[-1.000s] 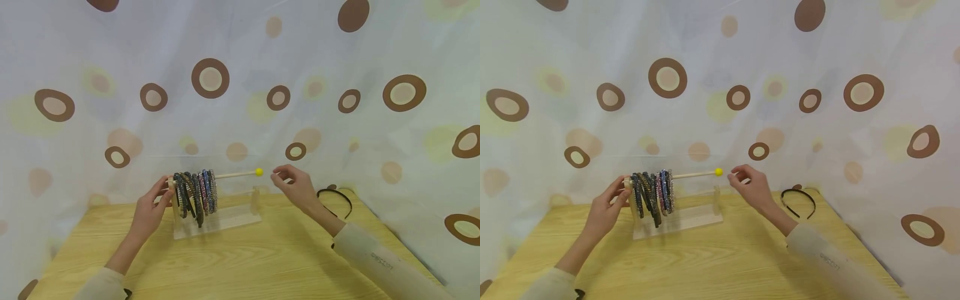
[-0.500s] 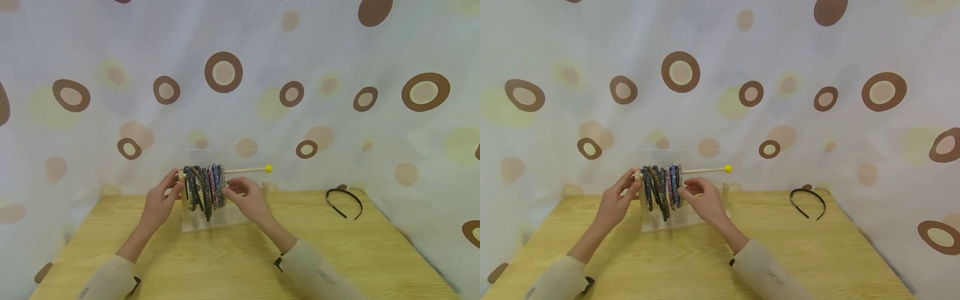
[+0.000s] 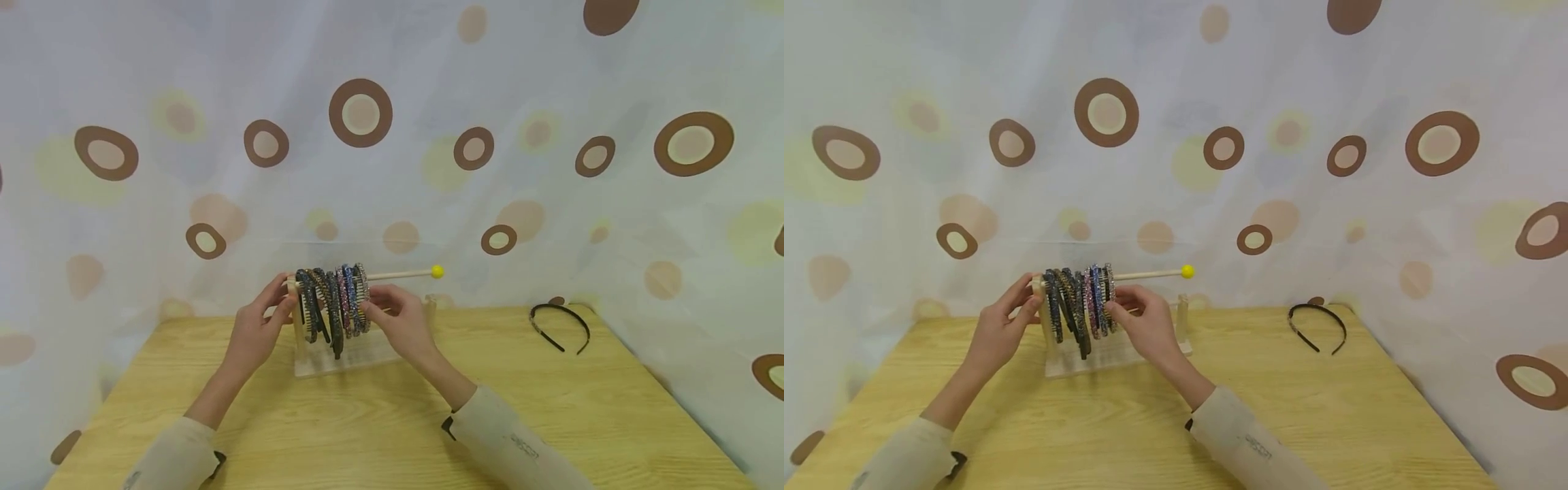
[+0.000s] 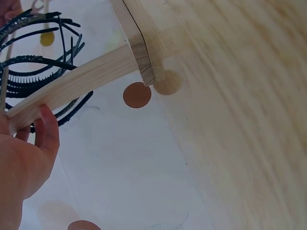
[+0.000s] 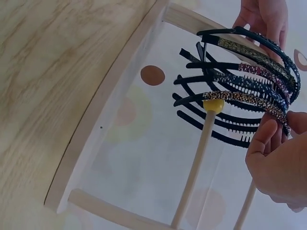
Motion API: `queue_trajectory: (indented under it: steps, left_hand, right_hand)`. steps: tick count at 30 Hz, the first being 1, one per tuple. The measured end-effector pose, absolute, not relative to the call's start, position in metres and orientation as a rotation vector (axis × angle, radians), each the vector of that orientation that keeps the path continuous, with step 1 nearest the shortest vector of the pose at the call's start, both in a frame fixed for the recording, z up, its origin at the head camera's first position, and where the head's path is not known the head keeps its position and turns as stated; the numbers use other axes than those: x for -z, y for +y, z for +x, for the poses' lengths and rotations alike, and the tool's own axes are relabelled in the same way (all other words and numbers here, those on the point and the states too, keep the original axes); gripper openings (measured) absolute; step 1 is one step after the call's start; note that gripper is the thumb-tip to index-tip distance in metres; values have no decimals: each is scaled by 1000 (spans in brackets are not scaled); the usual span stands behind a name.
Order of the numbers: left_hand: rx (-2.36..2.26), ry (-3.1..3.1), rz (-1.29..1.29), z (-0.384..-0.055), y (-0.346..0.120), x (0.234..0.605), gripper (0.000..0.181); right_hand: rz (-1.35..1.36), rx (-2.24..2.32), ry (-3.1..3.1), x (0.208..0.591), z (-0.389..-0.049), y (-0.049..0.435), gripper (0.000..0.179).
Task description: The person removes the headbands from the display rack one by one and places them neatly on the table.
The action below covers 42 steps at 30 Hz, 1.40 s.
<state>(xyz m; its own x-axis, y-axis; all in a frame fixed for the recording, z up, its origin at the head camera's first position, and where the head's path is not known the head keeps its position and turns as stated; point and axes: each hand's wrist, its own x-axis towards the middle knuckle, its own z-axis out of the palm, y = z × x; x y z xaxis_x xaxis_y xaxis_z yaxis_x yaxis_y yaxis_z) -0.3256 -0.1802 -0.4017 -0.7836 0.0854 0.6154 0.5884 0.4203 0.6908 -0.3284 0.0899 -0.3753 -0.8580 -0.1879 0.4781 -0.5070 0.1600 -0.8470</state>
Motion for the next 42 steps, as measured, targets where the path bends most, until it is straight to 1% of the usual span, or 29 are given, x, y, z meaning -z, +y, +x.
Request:
queue_trajectory:
  steps: [4, 13, 29, 37, 42]
  left_hand:
    - [1351, -2178, -573, -324, -179, 404, 49]
    - [1345, -2156, -594, -324, -178, 407, 48]
    - [1334, -2139, -614, -325, -175, 404, 48]
    - [1303, -2158, -633, -324, -177, 404, 49]
    - [1267, -2162, -648, -325, -178, 404, 47]
  right_hand:
    - [664, -1729, -2181, 373, -328, 96, 29]
    - [646, -1739, -2164, 352, -314, 122, 30]
    - [611, -2021, -2032, 314, -290, 178, 35]
    - [536, -1985, -2059, 326, -293, 221, 41]
    - [492, -2089, -1973, 337, -301, 252, 41]
